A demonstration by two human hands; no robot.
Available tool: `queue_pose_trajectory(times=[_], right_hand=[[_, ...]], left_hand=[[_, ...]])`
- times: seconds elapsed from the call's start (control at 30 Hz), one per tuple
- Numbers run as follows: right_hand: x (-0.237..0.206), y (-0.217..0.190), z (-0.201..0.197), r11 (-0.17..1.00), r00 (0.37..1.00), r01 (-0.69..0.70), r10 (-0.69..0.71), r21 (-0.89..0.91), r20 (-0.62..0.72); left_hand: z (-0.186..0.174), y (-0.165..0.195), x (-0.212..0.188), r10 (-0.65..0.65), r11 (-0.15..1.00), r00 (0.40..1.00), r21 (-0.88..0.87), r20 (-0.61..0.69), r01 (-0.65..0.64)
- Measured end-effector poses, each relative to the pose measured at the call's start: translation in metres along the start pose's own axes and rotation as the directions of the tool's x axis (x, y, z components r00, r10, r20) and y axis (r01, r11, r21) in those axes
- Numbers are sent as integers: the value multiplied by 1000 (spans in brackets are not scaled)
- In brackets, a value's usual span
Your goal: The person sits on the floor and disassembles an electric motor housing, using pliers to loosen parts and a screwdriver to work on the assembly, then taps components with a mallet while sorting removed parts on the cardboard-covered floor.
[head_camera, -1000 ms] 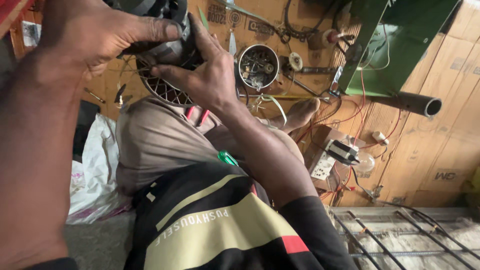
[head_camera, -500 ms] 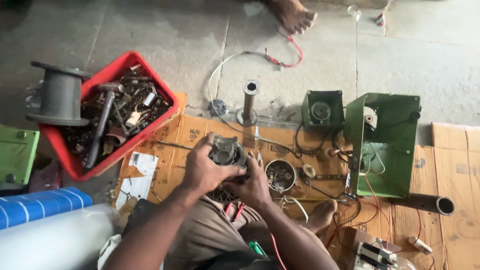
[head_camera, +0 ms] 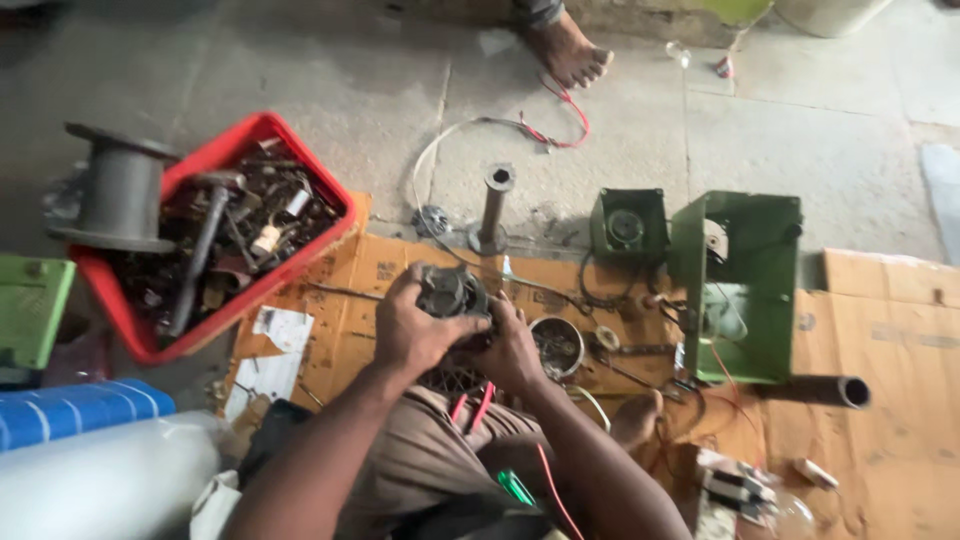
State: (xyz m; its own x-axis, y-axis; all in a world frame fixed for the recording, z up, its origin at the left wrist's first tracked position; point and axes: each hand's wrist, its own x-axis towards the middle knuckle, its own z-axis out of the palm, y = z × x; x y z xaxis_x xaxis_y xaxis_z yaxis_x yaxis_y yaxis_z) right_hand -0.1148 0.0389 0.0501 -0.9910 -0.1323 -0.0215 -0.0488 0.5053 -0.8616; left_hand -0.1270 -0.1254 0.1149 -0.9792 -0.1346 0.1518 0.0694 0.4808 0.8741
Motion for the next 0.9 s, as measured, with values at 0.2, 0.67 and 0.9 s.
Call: queue_pose_trajectory(times=[0.2,0.67,0.9], right_hand=[[5,-7,-1,995,996,-84,84,60,4],[-13,-7,-3,986,992,-119,122,118,-20],[-21,-3,-2,201,954,-264,198,943,225]], left_hand=[[-1,-3,3,-7,992,998,-126,59,15],[10,6,-19,84,995,996,61,4,-84],[11,10,-33,201,980,979,13,-28,-201]])
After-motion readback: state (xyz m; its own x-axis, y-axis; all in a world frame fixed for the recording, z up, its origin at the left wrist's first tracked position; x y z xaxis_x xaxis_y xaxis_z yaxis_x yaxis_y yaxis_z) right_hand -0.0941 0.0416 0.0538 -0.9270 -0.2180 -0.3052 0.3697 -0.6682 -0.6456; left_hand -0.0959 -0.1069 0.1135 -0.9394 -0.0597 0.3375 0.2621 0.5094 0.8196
